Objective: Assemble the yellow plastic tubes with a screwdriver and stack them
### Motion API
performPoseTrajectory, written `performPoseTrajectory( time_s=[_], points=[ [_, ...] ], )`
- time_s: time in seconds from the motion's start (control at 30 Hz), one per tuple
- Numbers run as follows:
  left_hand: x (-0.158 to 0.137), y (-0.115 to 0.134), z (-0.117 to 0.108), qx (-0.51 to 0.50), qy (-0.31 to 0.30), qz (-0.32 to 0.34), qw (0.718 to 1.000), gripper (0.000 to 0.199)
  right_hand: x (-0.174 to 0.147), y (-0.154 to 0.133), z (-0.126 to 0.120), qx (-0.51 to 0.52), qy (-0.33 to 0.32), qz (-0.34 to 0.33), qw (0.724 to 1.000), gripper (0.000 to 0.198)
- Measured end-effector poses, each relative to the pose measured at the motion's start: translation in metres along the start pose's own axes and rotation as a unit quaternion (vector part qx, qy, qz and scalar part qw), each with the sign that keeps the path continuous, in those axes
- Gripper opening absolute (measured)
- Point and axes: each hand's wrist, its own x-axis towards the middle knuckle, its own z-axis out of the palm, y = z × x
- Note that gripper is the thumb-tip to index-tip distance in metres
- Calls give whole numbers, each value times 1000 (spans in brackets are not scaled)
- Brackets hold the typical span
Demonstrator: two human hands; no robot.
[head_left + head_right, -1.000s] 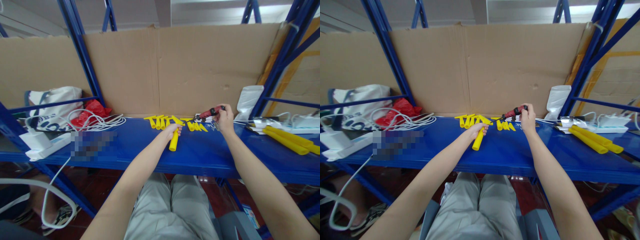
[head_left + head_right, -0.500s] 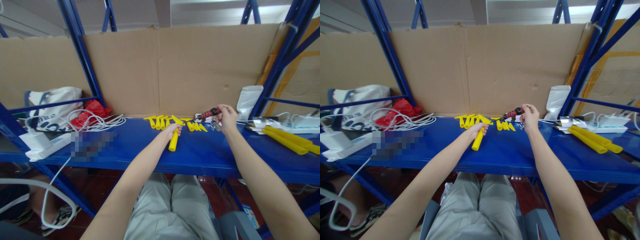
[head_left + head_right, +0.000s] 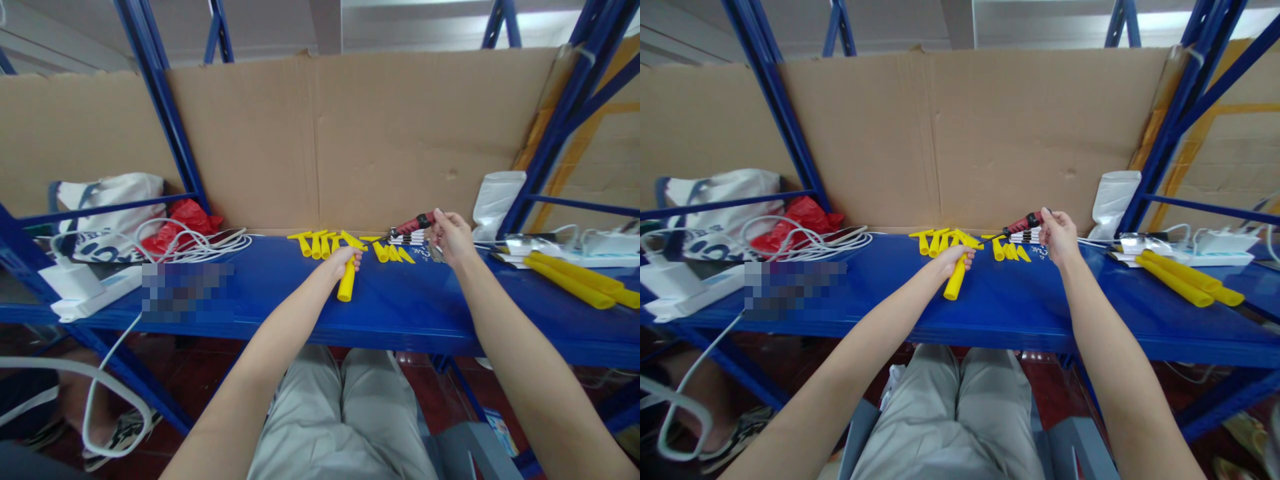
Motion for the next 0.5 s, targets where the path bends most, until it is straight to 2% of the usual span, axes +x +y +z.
performPoseTrajectory(
  time_s=[0.23,0.5],
  points=[
    [-2,1,0,-14,4,4,1000,25,0,3,3,10,23,15,1000,37],
    [1,0,-1,-1,8,15,1000,25,-4,-4,3,46,-52,27,997,29]
  ],
)
